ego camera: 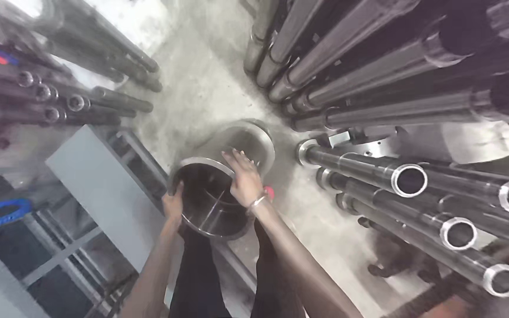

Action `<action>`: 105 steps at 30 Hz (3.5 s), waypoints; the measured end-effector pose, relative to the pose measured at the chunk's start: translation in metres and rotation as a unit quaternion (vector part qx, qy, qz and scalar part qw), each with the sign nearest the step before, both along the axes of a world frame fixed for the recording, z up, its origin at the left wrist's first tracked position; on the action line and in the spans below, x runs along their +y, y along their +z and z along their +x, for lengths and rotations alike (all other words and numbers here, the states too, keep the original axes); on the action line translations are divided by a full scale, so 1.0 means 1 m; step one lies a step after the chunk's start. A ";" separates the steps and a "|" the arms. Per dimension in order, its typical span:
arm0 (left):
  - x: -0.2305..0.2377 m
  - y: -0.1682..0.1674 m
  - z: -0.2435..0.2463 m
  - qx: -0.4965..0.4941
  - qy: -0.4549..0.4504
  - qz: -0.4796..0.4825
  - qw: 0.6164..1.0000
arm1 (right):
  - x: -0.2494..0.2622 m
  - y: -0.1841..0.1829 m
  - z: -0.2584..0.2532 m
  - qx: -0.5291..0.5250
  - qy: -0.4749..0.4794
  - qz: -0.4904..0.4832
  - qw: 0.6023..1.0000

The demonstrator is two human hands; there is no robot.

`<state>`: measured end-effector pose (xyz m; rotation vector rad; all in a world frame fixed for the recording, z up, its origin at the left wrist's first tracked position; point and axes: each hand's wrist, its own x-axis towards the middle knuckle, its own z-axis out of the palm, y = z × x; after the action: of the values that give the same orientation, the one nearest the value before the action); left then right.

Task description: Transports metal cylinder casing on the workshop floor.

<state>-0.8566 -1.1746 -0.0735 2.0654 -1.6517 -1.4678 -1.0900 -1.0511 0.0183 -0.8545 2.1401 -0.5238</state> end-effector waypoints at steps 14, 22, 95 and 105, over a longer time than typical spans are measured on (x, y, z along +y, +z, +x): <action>-0.040 0.011 0.013 0.011 0.082 0.172 0.982 | -0.181 0.000 -0.057 -0.075 0.267 0.100 0.956; -0.188 0.030 -0.111 -0.076 -0.304 -0.140 0.939 | -0.283 -0.007 -0.068 -0.056 0.335 0.188 0.922; -0.552 -0.020 -0.224 -0.134 -0.076 0.051 0.987 | -0.533 -0.017 -0.196 0.076 -0.174 -0.055 0.980; -0.550 -0.006 -0.240 -0.096 0.016 0.122 0.988 | -0.578 -0.015 -0.250 0.003 -0.076 0.008 0.997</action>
<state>-1.0965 -1.7249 -0.0790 2.4211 -1.5599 -1.5740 -1.3399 -1.6295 0.0032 -0.6885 2.2224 -0.5823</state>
